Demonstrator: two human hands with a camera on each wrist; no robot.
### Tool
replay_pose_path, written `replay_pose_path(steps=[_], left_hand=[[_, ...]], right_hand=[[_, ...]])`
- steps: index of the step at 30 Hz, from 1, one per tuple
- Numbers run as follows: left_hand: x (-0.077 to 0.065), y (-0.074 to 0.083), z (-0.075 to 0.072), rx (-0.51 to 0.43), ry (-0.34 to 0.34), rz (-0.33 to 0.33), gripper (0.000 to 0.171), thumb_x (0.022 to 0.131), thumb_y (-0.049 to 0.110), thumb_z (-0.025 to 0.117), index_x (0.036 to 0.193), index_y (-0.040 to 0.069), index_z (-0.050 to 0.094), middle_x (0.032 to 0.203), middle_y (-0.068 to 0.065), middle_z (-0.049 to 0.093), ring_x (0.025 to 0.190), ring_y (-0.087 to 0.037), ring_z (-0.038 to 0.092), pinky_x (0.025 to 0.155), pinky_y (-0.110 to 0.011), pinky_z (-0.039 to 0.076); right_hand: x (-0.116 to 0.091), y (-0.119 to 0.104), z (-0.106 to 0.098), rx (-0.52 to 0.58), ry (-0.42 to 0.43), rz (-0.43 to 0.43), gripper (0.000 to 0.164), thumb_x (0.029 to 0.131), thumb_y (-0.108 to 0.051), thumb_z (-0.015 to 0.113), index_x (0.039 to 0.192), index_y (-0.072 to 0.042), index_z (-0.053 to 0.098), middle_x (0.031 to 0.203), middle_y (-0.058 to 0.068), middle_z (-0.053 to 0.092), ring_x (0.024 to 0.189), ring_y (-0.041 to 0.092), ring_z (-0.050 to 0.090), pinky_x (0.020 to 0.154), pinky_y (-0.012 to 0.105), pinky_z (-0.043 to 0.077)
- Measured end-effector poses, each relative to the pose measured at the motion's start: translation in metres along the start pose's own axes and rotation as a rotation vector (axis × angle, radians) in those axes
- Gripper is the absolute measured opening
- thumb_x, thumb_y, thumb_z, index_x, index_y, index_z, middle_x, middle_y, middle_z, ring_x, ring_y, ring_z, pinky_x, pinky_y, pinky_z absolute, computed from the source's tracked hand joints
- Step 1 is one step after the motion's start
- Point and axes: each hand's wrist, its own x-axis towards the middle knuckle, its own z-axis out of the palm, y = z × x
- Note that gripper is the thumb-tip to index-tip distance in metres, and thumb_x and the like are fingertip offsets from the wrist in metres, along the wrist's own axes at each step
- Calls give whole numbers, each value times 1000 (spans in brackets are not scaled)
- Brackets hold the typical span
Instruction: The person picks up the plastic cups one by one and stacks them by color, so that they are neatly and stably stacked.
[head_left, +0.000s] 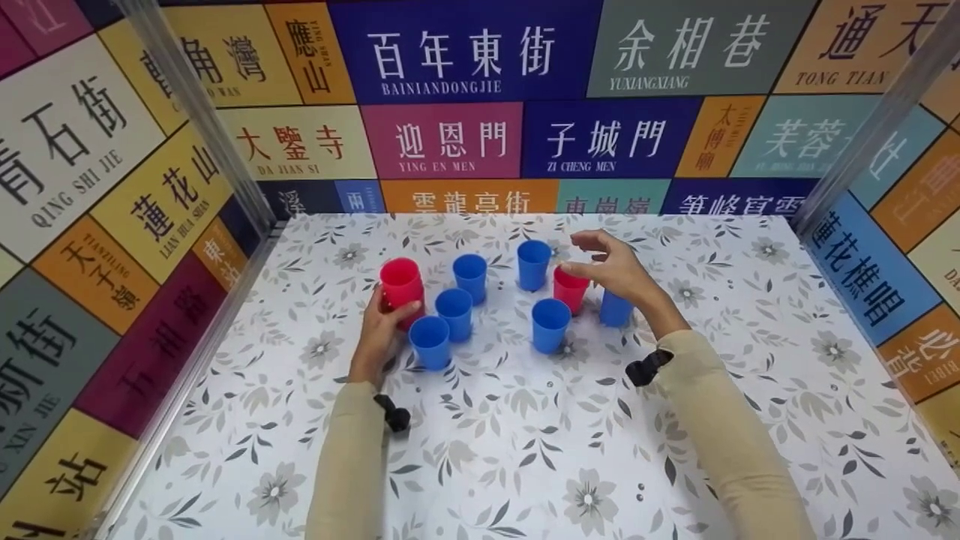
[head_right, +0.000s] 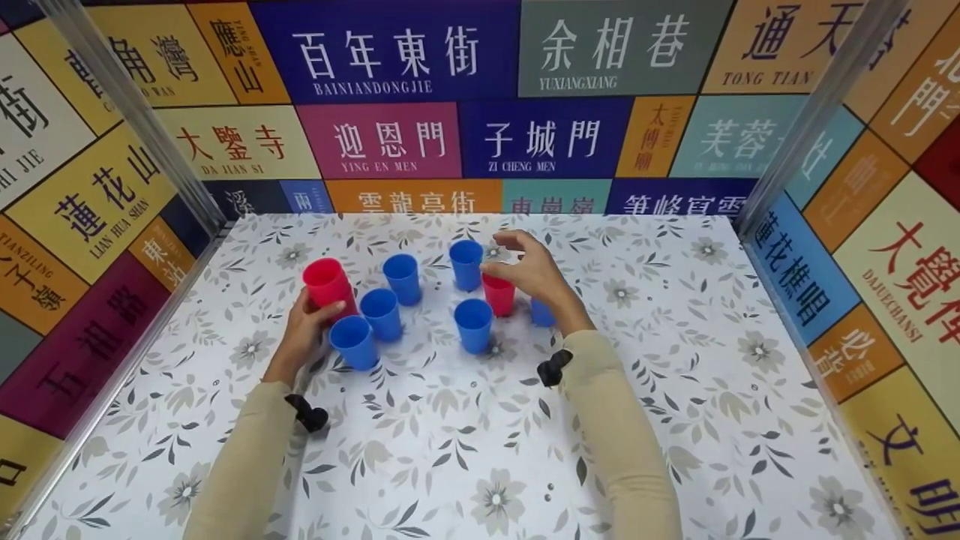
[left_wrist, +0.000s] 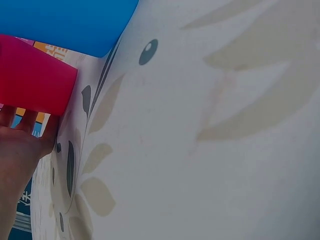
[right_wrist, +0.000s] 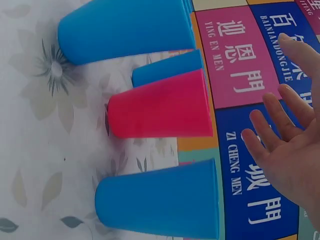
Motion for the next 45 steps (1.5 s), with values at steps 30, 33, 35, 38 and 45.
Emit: replay_pose_path(steps=[30,33,35,38,45], left_hand=[[2,-1,0,-27,3,-17,82,86,16,77,155,20,33,152,-8,45,141,-25,40,123,-41,32],[2,0,1,-48,2,-3,76,87,14,77,152,19,38,149,-8,47,139,-26,42,122,-42,34],[1,0,1,-55,2,0,74,87,13,76,150,18,40,148,-8,48,138,-26,42,121,-41,34],[1,2,1,-65,1,-1,73,87,12,76,151,18,40,148,-8,48,138,-26,42,121,-41,34],[0,1,0,-48,4,-21,77,87,15,77,153,20,37,151,-7,46,141,-25,41,122,-40,34]], right_hand=[[13,25,-2,-303,-140,142,84,79,-34,86,148,-11,45,152,19,45,143,40,38,117,58,35],[13,26,-1,-336,-143,140,85,78,-34,86,148,-10,45,152,20,45,143,42,38,116,58,36],[14,26,-1,-352,-149,139,85,78,-33,86,148,-10,45,152,21,44,143,42,38,116,58,36],[15,27,-1,-371,-152,144,85,78,-35,86,148,-10,45,152,21,44,143,43,38,116,59,35],[16,27,0,-396,-140,167,82,77,-37,86,145,-12,48,148,19,49,137,41,45,113,59,39]])
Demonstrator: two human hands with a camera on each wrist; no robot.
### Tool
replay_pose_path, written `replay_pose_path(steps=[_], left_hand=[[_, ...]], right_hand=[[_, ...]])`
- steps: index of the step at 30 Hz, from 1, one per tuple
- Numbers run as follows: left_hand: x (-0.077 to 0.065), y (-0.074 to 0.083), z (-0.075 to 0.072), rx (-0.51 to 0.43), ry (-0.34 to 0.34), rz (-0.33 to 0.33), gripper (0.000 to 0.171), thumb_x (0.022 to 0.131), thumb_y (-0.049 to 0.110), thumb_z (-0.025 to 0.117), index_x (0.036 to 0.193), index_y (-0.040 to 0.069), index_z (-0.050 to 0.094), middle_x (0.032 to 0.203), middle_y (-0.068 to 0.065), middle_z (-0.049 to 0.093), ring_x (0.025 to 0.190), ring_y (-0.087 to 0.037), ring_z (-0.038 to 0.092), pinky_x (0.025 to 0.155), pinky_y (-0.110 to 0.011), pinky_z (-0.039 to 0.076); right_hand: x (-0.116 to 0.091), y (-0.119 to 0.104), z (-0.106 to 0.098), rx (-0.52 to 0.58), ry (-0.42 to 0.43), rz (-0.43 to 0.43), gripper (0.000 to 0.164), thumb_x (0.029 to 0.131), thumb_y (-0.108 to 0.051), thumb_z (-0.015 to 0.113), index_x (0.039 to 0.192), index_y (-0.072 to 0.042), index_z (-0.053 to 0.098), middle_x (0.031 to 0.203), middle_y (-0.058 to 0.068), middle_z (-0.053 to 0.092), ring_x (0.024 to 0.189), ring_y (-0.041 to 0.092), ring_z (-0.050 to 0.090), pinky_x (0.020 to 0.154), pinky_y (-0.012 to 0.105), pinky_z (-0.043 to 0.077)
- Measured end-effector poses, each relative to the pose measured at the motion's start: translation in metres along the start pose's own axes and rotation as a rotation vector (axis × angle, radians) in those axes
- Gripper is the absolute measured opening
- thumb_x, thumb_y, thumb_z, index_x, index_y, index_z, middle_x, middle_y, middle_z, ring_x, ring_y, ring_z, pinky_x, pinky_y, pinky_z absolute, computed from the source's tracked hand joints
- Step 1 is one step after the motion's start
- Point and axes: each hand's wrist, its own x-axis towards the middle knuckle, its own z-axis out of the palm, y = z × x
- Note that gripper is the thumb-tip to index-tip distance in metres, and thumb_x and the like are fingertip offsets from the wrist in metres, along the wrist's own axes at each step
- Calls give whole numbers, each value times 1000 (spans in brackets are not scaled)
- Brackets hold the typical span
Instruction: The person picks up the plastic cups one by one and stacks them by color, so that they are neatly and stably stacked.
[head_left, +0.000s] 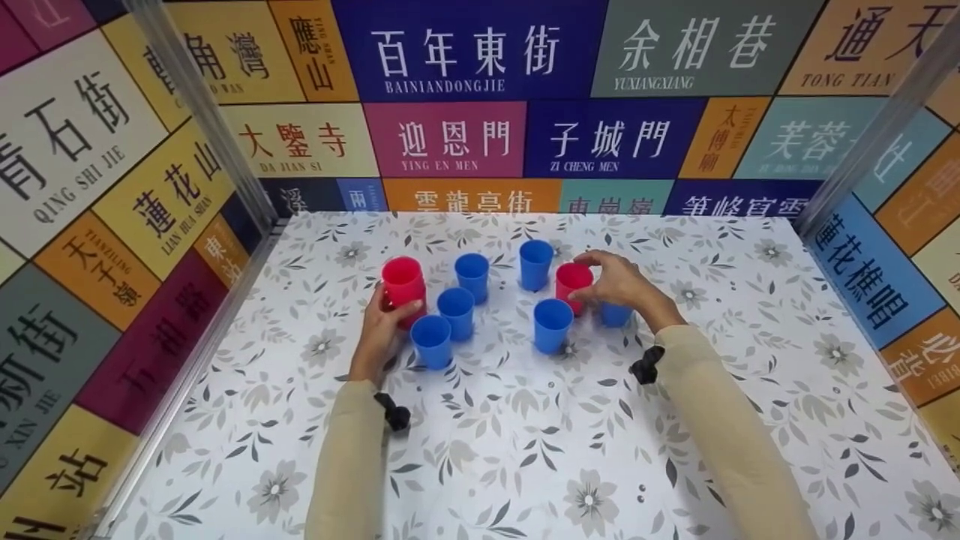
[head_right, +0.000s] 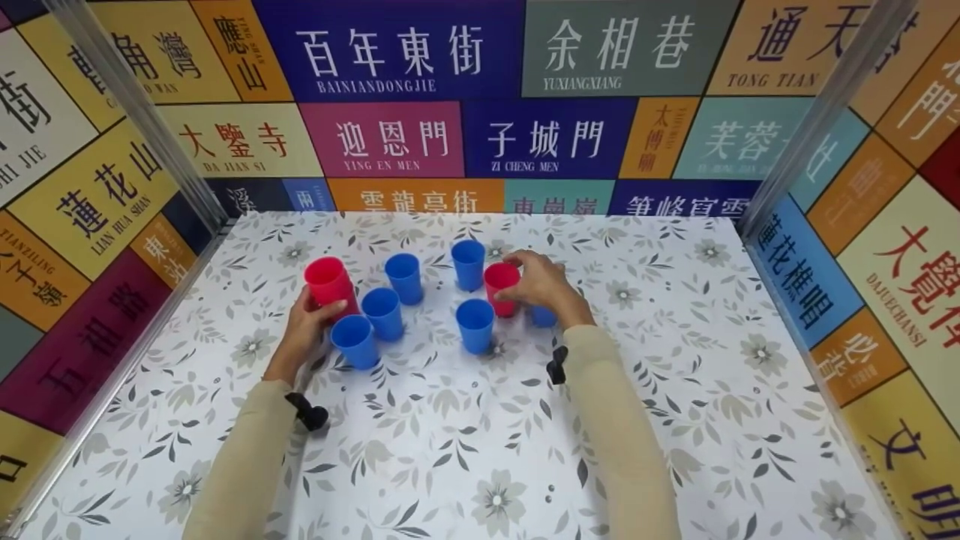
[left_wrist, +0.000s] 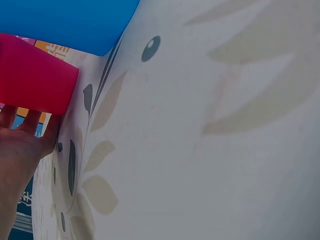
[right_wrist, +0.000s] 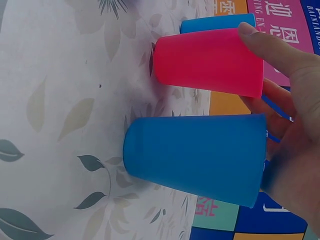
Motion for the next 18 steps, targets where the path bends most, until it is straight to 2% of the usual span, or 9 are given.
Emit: replay_pose_path(steps=[4,8,13,18], left_hand=[[-1,1,1,25,5,6,78,87,15,76,153,18,36,151,-8,45,141,-26,40,122,-42,33],[-1,1,0,80,6,17,75,88,18,75,152,18,37,150,-8,46,141,-26,40,123,-43,31],[1,0,-1,63,-4,0,74,89,18,74,153,21,37,152,-7,45,142,-25,39,124,-42,29],[2,1,0,50,-6,-6,73,89,18,75,152,22,38,152,-7,45,142,-25,39,124,-41,29]], right_hand=[[-2,-2,-2,16,24,-3,80,78,-34,85,145,-10,49,146,19,50,135,41,46,112,59,39],[-3,-5,-5,40,50,-24,85,79,-31,85,149,-9,43,145,20,50,132,39,47,113,57,39],[-4,-7,-9,95,64,-13,88,79,-35,85,151,-10,41,149,19,46,135,38,44,115,58,37],[-7,-9,-17,160,95,-8,82,80,-41,84,147,-12,47,155,16,41,142,39,38,116,61,34]])
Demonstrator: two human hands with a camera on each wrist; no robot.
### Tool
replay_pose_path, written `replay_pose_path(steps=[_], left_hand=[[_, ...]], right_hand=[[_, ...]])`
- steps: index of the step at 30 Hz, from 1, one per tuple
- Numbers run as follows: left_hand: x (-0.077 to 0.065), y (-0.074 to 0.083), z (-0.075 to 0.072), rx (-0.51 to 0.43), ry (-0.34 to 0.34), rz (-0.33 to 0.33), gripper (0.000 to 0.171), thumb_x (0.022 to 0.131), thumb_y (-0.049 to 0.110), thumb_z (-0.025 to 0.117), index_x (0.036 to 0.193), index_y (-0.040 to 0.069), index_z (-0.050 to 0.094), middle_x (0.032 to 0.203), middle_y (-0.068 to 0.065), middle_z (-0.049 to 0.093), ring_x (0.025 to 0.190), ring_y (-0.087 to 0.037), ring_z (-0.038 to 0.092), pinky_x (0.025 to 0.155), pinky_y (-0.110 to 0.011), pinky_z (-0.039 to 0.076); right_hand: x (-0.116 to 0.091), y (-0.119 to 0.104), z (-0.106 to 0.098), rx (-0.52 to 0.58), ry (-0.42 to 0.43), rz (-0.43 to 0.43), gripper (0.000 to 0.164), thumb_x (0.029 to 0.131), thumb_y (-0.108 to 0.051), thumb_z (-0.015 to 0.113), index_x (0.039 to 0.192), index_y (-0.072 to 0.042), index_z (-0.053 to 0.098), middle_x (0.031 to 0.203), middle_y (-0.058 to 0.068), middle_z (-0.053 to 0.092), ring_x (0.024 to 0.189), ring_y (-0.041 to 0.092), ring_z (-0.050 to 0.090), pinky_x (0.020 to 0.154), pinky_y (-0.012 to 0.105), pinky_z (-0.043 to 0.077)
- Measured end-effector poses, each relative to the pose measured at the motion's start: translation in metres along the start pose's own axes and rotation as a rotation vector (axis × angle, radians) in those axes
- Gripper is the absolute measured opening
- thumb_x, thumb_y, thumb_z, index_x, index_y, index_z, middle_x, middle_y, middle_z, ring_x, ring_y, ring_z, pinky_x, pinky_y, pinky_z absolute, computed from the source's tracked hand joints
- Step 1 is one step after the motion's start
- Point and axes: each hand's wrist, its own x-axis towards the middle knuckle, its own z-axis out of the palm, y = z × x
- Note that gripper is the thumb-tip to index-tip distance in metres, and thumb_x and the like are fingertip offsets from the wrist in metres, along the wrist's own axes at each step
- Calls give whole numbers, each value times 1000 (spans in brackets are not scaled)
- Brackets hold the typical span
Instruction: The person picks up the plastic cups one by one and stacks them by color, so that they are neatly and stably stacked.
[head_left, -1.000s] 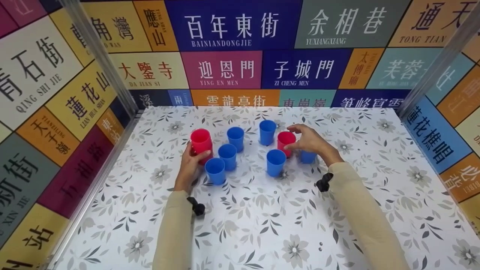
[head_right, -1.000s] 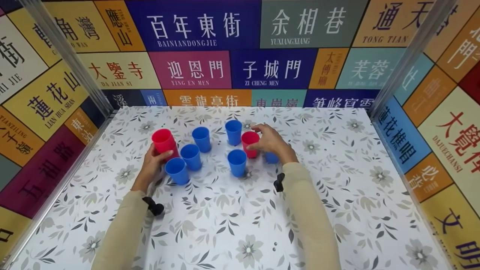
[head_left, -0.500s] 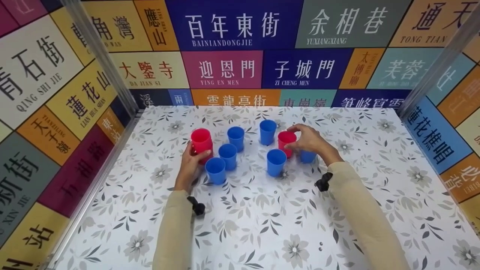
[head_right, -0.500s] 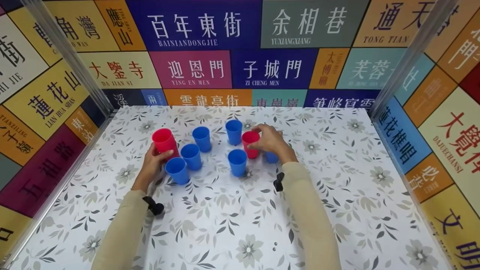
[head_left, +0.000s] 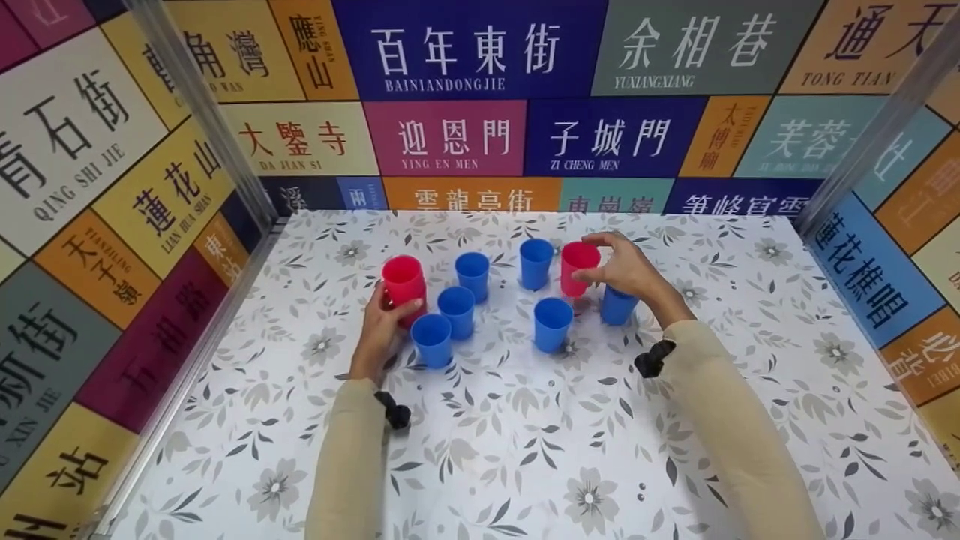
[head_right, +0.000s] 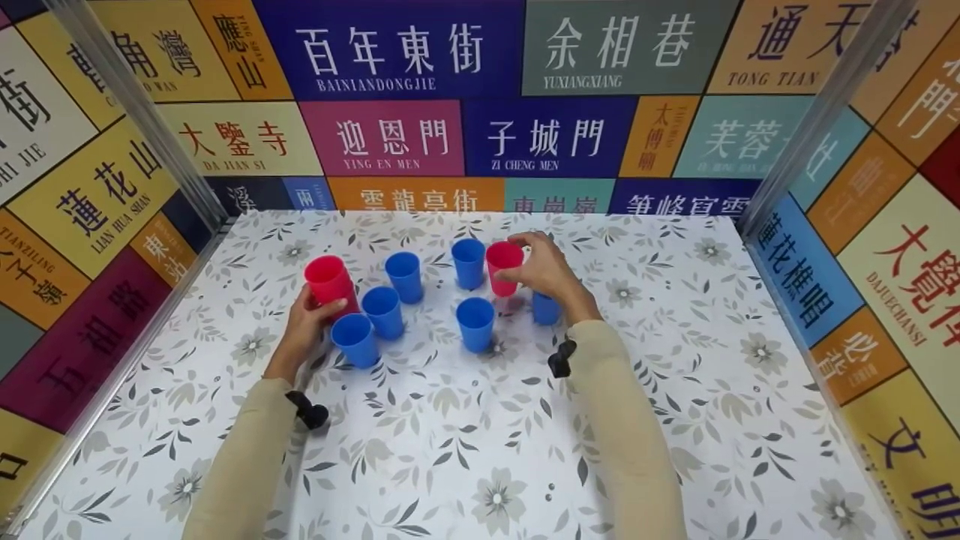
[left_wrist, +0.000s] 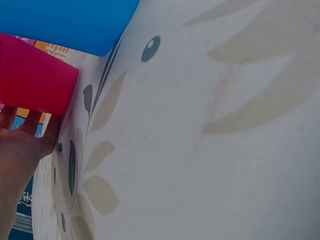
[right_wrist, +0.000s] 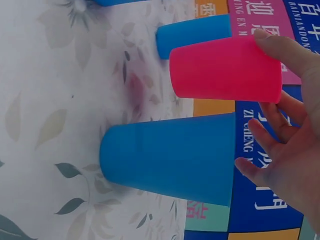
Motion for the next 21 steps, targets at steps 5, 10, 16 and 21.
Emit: replay_pose_path(steps=[5,10,16,21], left_hand=[[-1,-1,-1,-4,5,2,74,88,18,75,152,21,38,152,-7,45,142,-25,39,123,-42,30],[-2,-2,-1,-4,15,10,75,88,16,76,152,20,38,150,-7,46,141,-25,41,123,-42,32],[-2,-1,0,-28,12,2,75,88,15,75,152,20,37,151,-8,46,140,-26,40,121,-42,34],[-3,1,0,-8,15,-18,75,87,18,76,152,22,38,150,-7,46,140,-26,41,121,-43,35]], right_hand=[[-3,-10,-4,64,28,-3,82,79,-42,83,146,-14,46,153,13,42,142,37,36,114,60,38],[-2,-27,-4,108,32,-21,82,79,-43,84,146,-15,45,153,12,43,144,35,34,117,60,34],[0,-51,-2,124,34,-91,81,78,-43,85,144,-16,47,152,11,45,142,33,38,117,60,33],[2,-74,1,126,25,-175,78,79,-40,84,141,-12,48,147,11,48,140,31,40,117,57,34]])
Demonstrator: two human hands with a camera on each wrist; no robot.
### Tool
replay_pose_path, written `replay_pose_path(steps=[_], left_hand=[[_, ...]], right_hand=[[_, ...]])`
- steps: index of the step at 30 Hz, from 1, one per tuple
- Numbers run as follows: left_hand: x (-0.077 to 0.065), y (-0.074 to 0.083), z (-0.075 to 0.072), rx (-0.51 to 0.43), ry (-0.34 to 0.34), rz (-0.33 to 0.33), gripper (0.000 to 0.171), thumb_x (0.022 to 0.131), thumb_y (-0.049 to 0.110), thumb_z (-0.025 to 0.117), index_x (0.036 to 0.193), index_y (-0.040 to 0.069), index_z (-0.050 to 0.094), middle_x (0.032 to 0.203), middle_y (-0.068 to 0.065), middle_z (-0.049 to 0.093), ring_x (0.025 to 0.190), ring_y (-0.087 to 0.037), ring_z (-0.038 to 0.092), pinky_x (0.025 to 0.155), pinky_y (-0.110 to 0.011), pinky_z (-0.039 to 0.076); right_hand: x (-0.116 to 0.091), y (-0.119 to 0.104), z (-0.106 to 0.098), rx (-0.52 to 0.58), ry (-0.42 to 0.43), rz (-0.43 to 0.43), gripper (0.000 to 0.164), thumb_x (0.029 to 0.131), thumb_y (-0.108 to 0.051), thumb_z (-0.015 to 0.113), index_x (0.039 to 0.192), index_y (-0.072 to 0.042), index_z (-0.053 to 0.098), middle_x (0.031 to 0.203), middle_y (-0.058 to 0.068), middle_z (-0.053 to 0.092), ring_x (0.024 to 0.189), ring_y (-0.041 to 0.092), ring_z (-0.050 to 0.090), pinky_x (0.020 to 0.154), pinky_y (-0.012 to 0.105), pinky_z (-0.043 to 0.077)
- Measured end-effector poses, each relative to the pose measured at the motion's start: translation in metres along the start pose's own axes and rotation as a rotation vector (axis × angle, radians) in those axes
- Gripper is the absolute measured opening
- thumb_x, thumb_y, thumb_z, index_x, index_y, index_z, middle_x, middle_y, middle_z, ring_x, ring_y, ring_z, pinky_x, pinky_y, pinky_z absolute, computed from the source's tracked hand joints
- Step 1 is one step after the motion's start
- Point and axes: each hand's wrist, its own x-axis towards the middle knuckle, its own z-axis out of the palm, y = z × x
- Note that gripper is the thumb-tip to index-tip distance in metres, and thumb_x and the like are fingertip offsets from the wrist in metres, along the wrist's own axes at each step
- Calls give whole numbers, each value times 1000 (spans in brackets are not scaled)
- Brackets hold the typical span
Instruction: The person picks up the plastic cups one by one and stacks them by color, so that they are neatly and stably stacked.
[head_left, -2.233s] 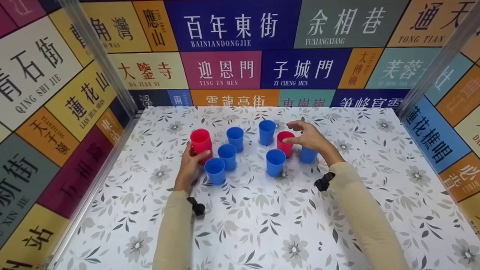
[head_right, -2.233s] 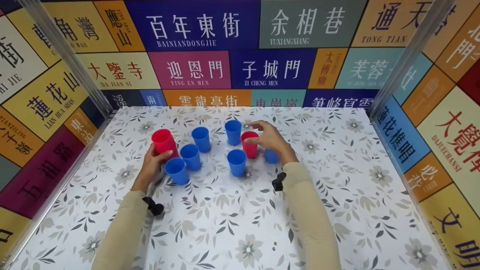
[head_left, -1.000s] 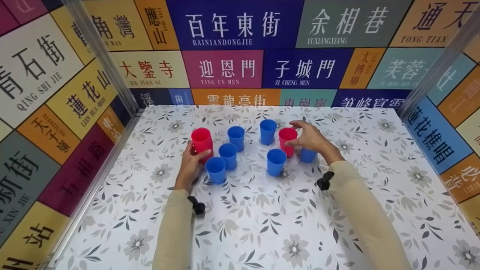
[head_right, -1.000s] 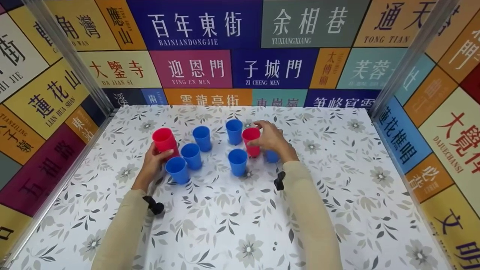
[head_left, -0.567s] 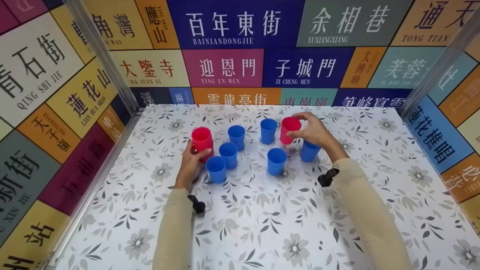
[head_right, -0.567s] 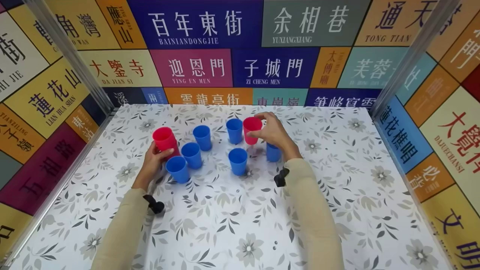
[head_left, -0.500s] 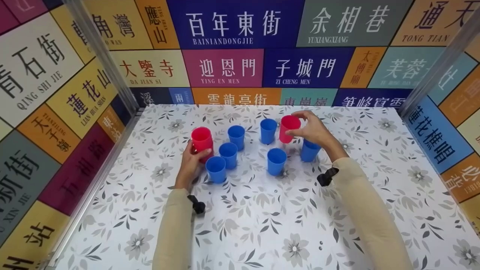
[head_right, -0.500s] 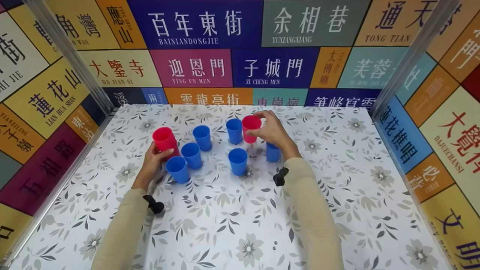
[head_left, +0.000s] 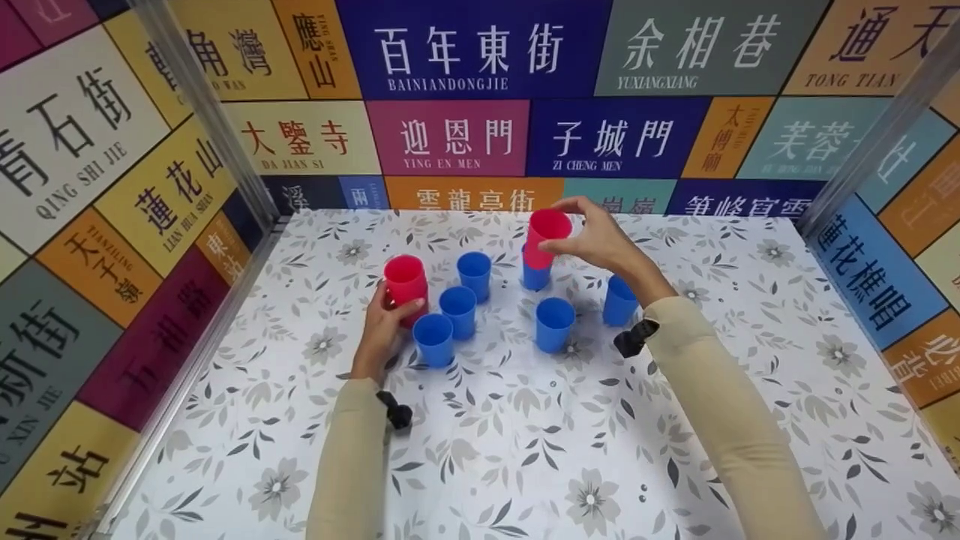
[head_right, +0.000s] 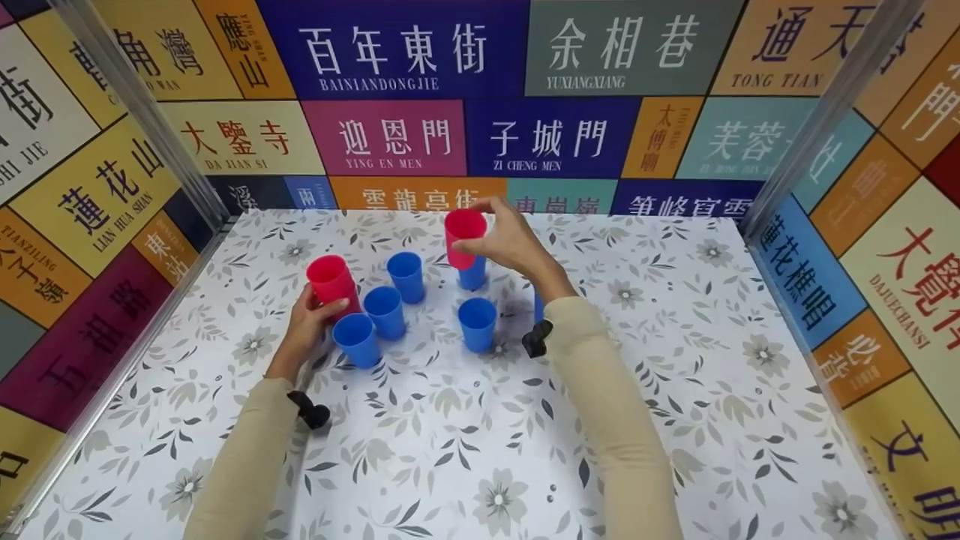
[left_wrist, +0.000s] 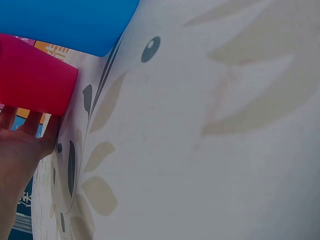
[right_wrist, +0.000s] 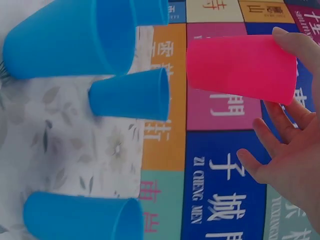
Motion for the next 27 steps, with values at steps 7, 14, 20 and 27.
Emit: replay_pose_path(steps=[7,14,20,27], left_hand=[[1,0,0,-44,-4,20,74,86,15,77,150,20,40,150,-8,46,140,-26,41,121,-43,34],[1,0,1,-44,-6,-12,80,87,17,77,155,21,34,153,-7,43,142,-25,39,123,-41,32],[-1,2,2,-30,-10,-21,80,87,17,77,155,22,34,153,-6,44,142,-25,39,122,-41,33],[0,-2,2,-17,-4,35,72,87,16,75,150,19,40,147,-8,48,137,-26,42,120,-43,36]], right_hand=[[10,-28,15,17,-39,-34,76,78,-39,85,140,-13,48,148,9,49,142,30,39,116,56,37],[15,-47,28,20,-72,-35,76,78,-38,85,140,-14,47,149,8,48,143,29,39,113,55,40],[18,-57,36,3,-90,-48,74,78,-42,83,140,-18,50,148,5,49,140,27,41,114,56,39],[24,-68,55,6,-111,-42,74,78,-45,82,141,-21,50,150,3,49,141,25,42,114,54,40]])
